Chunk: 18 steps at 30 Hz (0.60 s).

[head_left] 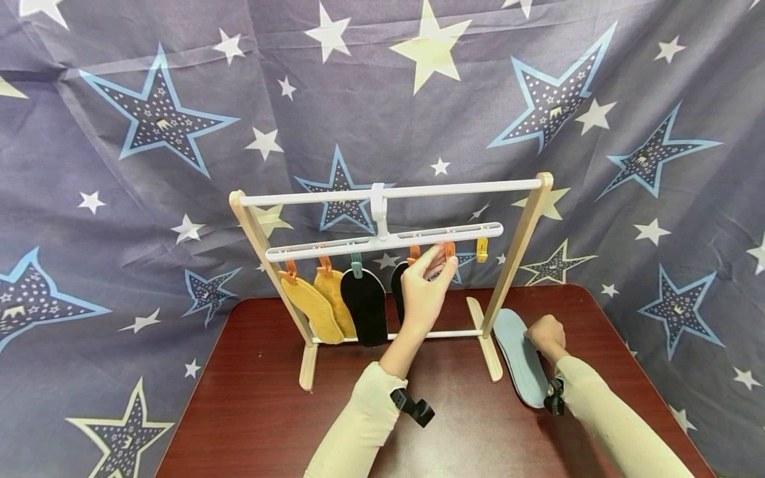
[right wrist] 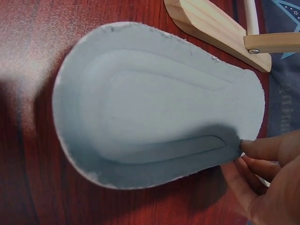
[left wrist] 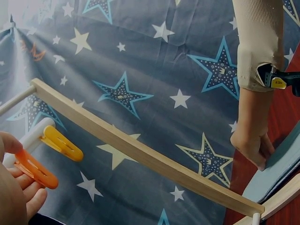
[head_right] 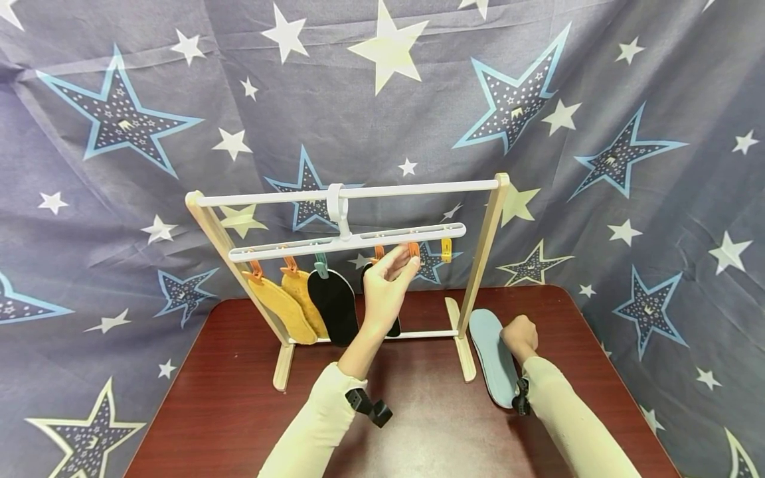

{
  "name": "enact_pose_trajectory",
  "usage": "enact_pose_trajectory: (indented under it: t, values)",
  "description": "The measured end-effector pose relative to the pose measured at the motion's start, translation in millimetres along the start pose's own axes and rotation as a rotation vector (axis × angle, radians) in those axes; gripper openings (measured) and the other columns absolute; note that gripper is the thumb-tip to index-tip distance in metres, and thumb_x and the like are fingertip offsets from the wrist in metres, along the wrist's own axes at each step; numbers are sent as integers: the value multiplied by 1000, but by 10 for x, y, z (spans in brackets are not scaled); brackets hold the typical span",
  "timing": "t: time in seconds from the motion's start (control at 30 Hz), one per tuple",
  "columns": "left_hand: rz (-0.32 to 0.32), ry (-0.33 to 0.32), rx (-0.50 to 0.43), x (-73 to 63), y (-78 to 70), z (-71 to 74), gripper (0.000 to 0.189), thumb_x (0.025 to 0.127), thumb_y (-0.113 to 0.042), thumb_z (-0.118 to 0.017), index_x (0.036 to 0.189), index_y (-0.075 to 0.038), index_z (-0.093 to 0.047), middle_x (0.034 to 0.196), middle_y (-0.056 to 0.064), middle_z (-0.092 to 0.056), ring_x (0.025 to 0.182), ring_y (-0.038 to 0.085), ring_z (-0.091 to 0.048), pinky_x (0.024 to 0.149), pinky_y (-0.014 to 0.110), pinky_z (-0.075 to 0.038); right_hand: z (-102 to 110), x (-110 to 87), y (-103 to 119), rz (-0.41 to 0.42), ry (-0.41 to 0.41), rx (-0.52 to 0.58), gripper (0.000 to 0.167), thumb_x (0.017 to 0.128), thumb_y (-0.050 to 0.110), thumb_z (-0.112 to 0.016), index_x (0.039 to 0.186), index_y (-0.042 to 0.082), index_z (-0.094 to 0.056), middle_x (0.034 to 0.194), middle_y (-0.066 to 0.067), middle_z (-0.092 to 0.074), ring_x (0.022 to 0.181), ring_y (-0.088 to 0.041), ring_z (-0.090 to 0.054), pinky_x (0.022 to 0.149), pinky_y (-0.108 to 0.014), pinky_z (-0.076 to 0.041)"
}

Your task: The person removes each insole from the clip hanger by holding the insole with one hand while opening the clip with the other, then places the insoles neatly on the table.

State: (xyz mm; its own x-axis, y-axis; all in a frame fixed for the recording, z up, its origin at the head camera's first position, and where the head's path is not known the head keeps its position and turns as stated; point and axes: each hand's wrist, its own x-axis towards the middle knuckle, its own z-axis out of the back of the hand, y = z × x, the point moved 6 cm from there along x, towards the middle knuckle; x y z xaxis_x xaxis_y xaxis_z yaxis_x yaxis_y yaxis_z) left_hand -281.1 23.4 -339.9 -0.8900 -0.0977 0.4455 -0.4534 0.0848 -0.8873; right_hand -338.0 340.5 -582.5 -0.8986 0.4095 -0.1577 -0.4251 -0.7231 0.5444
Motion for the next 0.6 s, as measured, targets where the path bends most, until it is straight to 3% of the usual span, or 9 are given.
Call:
enact_pose_trajectory:
  t: [0.3, 0.47, 0.6]
  values:
    - [0, -13, -10, 72, 338, -22, 37, 91, -3, -72, 127, 7, -67, 121, 26, -71, 113, 36, -70, 99, 51, -55, 36, -28, -2, 5, -16, 23, 21, 77, 14, -75, 78, -6, -68, 92, -34, -70, 75, -38, -66, 57, -43, -54]
    - [-27, -5, -28, 75, 342, -14, 38, 92, -10, -74, 126, 4, -69, 121, 23, -72, 113, 34, -71, 99, 50, -56, 88, -29, 30, 54, -26, 60, 17, 78, 14, -75, 69, 1, -67, 73, -20, -70, 66, -31, -65, 52, -38, -51]
    - [-27, -7, -33, 61, 278, -20, 37, 92, -6, -72, 126, 7, -67, 121, 26, -71, 114, 37, -70, 100, 51, -56, 150, -35, 96, 109, -21, 121, 18, 83, 15, -72, 79, -3, -74, 54, -2, -63, 51, -17, -58, 47, -30, -43]
